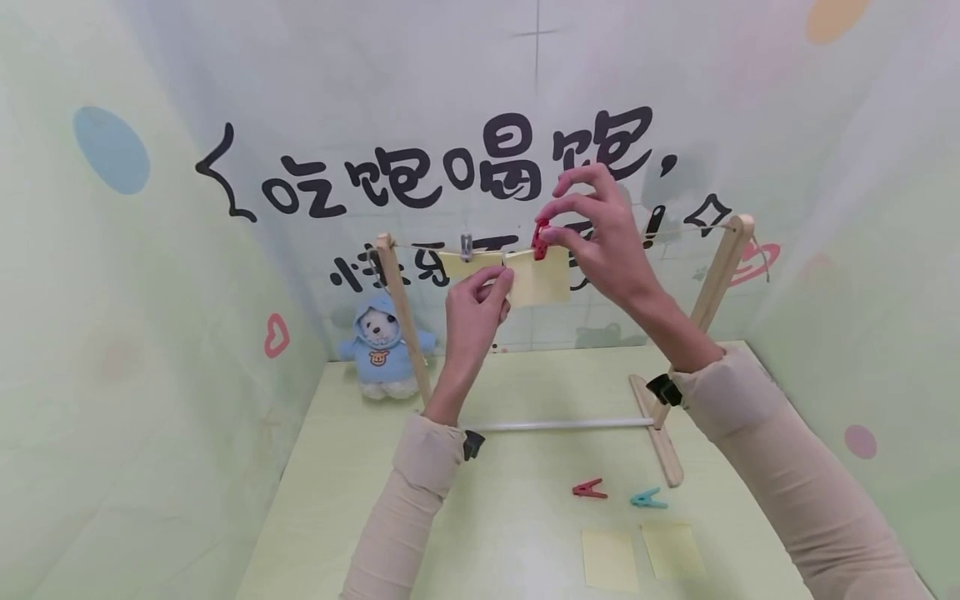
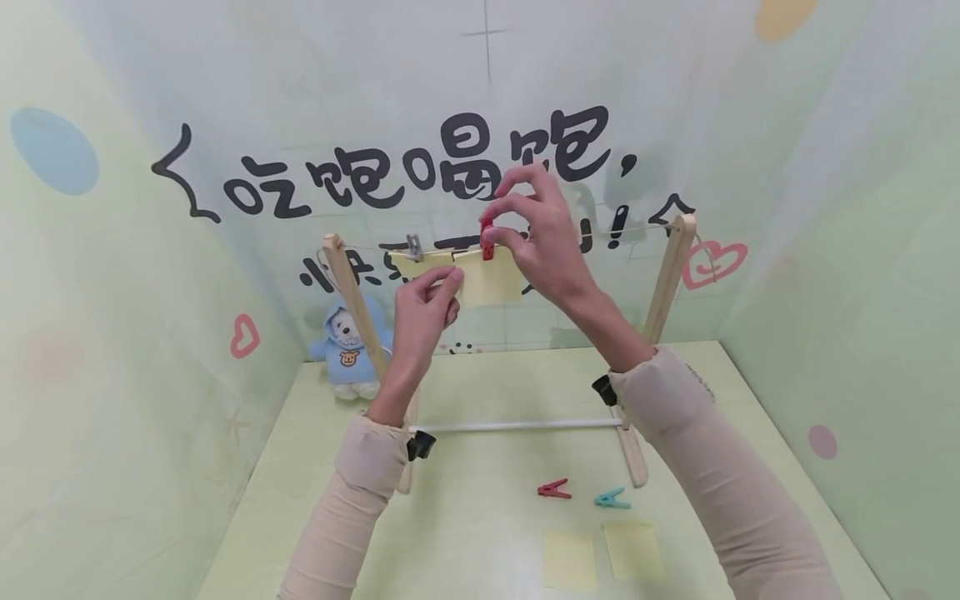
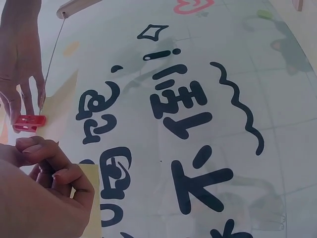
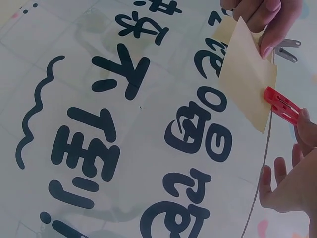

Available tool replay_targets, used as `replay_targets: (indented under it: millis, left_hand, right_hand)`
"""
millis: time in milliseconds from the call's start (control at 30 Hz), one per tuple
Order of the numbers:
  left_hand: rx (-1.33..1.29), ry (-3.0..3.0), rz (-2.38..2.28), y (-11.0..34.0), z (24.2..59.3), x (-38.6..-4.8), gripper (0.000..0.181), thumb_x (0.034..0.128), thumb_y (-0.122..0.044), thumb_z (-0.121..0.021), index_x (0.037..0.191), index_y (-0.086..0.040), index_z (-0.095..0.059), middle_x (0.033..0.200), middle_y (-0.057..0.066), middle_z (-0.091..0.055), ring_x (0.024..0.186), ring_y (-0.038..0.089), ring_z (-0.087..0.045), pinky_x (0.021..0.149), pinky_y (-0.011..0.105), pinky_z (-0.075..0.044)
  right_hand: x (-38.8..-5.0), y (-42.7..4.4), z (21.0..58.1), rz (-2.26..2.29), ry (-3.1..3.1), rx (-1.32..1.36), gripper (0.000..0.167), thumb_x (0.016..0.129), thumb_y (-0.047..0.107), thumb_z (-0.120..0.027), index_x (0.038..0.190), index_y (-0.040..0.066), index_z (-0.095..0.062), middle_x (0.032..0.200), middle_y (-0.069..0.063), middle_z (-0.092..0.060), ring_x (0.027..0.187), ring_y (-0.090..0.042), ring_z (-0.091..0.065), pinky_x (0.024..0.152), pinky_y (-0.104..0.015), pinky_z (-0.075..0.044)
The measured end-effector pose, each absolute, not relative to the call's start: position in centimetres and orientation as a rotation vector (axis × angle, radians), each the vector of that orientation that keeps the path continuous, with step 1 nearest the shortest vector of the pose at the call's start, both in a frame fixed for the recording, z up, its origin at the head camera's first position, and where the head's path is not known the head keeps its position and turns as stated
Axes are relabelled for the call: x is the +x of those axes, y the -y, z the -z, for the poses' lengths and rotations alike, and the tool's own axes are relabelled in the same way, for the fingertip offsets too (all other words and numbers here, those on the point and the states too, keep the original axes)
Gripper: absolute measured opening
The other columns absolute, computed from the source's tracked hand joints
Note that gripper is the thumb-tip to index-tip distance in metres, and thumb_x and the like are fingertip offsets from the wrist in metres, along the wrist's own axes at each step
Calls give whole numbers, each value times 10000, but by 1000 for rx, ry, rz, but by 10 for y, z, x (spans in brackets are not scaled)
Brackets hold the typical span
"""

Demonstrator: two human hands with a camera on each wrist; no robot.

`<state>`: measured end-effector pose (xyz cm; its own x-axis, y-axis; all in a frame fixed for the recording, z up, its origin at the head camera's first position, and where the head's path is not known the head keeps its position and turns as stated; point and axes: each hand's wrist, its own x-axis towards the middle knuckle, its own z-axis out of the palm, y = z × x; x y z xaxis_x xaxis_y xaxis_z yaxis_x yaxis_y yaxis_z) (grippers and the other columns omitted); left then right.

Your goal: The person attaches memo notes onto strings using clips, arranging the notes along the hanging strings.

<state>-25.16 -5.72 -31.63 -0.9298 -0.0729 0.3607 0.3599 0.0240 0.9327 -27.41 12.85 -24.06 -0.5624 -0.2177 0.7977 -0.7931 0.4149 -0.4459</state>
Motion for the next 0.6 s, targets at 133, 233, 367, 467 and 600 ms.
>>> replay_targets:
  millis: [133, 233, 367, 467, 600]
  left_hand:
    - [-289, 2000, 1972, 58, 315, -251, 237, 1100, -148, -689, 1200, 48, -778, 580, -64, -531, 533, 74, -449, 514, 214, -282]
    - [-291, 2003, 1969, 59, 315, -250, 238, 1101, -147, -688, 1202, 48, -779, 580, -60, -524, 533, 75, -444, 515, 214, -282]
    - [-299, 2010, 1963, 60, 315, -250, 235, 1102, -141, -683, 1201, 50, -778, 576, -61, -512, 534, 78, -439, 518, 213, -285]
    - [-305, 2015, 1956, 60, 314, -250, 235, 1104, -142, -680, 1187, 54, -778, 568, -67, -509, 534, 76, -442, 519, 214, -285]
    - [-302, 2026, 1949, 60, 313, -251, 235, 1106, -148, -679, 1171, 54, -780, 559, -71, -510, 530, 73, -445, 516, 218, -273]
  right_hand:
    - [-274, -126, 241, -1112, 2017, 875, 115, 919, -81, -830, 1031, -72, -810, 1279, -239, -583, 1381, -380, -473, 1246, -510, -285]
    - [-274, -124, 241, -1107, 2051, 861, 136, 925, -76, -826, 1059, -75, -809, 1271, -232, -585, 1389, -377, -463, 1245, -512, -274]
    - [-273, -122, 240, -1095, 2116, 831, 186, 933, -50, -833, 1117, -71, -810, 1290, -223, -586, 1393, -367, -446, 1218, -513, -290]
    - [-272, -120, 240, -1098, 2145, 822, 210, 940, -32, -836, 1145, -70, -807, 1309, -227, -586, 1387, -363, -443, 1191, -512, -317]
    - [-272, -120, 239, -1111, 2165, 817, 225, 952, -20, -831, 1170, -68, -802, 1327, -225, -594, 1389, -355, -447, 1173, -505, -342]
